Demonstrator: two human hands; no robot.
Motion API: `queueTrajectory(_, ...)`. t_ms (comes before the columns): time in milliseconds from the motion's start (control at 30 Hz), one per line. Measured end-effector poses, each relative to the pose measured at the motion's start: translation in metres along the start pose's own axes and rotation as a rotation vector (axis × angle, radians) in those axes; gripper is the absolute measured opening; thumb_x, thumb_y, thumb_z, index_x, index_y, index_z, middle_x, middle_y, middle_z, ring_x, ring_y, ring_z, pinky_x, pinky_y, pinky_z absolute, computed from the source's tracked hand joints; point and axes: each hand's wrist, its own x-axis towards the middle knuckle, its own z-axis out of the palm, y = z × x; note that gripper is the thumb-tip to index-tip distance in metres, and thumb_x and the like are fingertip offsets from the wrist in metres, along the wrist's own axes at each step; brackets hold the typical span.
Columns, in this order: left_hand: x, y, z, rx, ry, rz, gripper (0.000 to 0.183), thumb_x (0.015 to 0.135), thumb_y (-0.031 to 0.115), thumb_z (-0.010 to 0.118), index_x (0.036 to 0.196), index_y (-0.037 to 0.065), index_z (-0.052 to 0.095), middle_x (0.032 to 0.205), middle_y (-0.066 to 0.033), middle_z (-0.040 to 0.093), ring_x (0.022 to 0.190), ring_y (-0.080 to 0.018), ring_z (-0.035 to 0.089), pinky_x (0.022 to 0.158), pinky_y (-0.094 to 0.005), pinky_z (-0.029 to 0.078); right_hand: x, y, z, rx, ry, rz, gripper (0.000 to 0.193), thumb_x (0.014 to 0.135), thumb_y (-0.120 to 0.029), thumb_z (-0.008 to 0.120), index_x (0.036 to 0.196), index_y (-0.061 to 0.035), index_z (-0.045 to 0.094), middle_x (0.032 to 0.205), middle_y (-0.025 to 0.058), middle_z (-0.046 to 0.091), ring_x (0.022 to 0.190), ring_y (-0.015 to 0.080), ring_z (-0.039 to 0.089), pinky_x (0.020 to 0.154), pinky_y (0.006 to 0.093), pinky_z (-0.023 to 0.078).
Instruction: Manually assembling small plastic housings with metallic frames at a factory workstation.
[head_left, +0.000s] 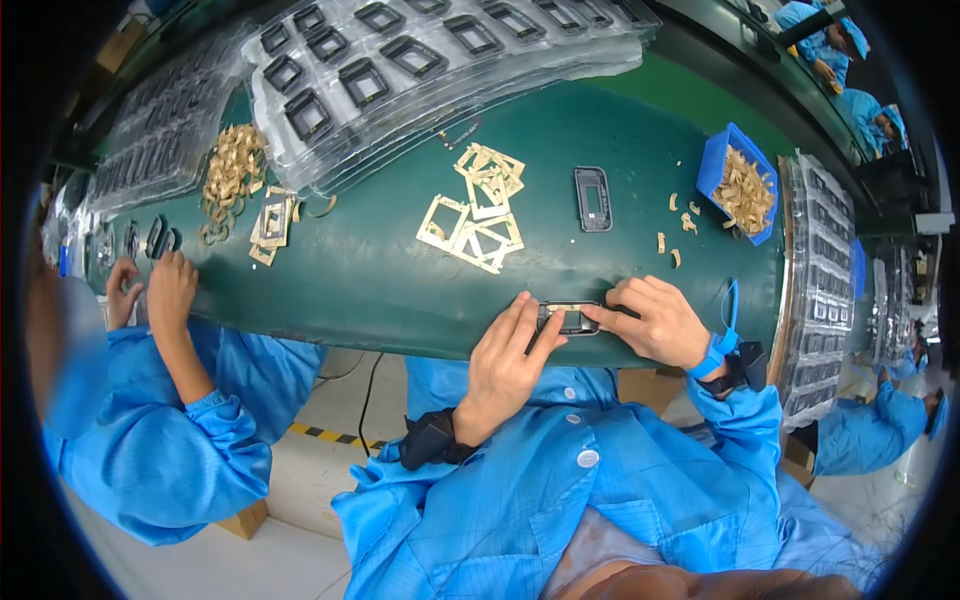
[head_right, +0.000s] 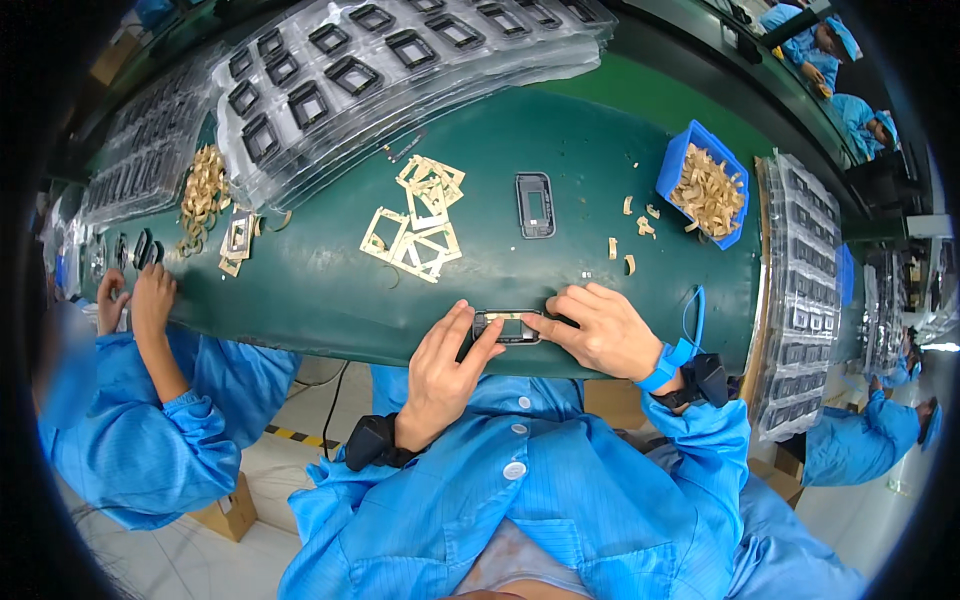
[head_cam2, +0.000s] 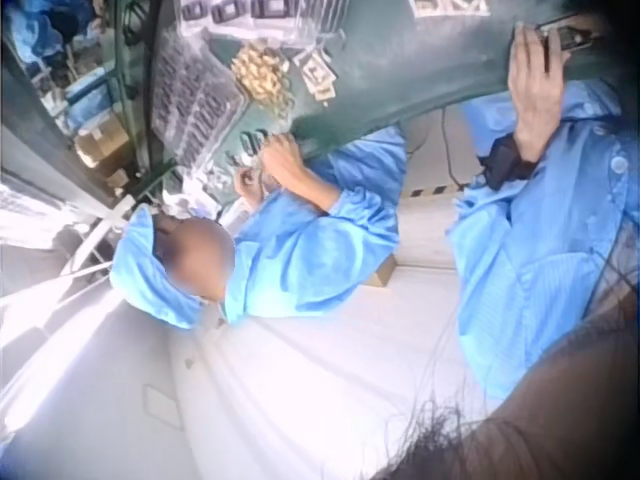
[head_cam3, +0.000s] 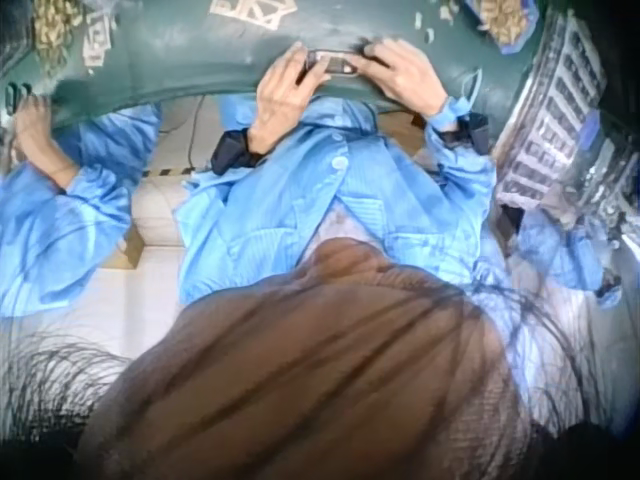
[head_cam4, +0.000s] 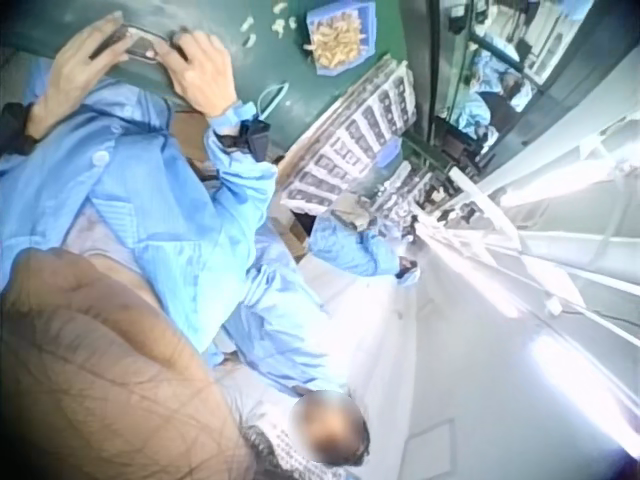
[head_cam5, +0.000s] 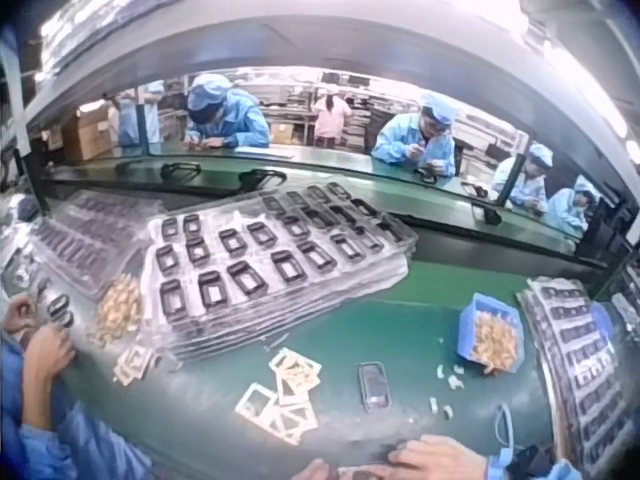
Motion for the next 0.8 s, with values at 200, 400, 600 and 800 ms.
queueTrajectory(200,0.001,-0.001,0.001,0.016,-0.013,0.039,0.040,0.079,0.020,0.081,0.116,0.009,0.073,0.117,-0.0197,0.064,0.114,-0.0361,0.064,0.088,-0.0431,0.055,0.010,-0.001,0.003,-0.076,-0.048,-0.055,0.051,0.076,-0.010,0.069,0.127,-0.0137,0.068,0.090,0.0013,0.055,0.083,0.0174,0.055,0.070,0.0308,0.045)
queueTrajectory(400,0.004,0.000,-0.002,0.007,-0.014,0.054,0.035,0.085,0.020,0.075,0.115,0.002,0.070,0.111,-0.0220,0.065,0.112,-0.0371,0.064,0.089,-0.0419,0.056,-0.001,0.003,0.004,-0.048,-0.002,-0.039,0.047,0.077,-0.010,0.069,0.124,-0.0123,0.069,0.092,0.0031,0.058,0.086,0.0186,0.057,0.072,0.0318,0.046)
queueTrajectory(600,0.003,0.000,-0.003,-0.001,-0.010,0.037,0.036,0.084,0.020,0.075,0.114,0.001,0.070,0.111,-0.0222,0.065,0.111,-0.0373,0.065,0.089,-0.0421,0.056,0.011,0.007,-0.010,0.114,-0.019,0.000,0.030,0.076,-0.011,0.071,0.106,-0.0091,0.072,0.089,0.0020,0.060,0.085,0.0188,0.059,0.070,0.0325,0.046)
queueTrajectory(800,0.003,0.001,-0.003,-0.025,0.013,-0.016,0.039,0.077,0.018,0.082,0.112,0.005,0.073,0.115,-0.0178,0.063,0.113,-0.0354,0.064,0.088,-0.0423,0.055,0.054,0.007,0.004,0.159,0.033,-0.105,0.017,0.075,-0.012,0.069,0.092,-0.0094,0.066,0.086,0.0016,0.058,0.082,0.0193,0.058,0.068,0.0322,0.045)
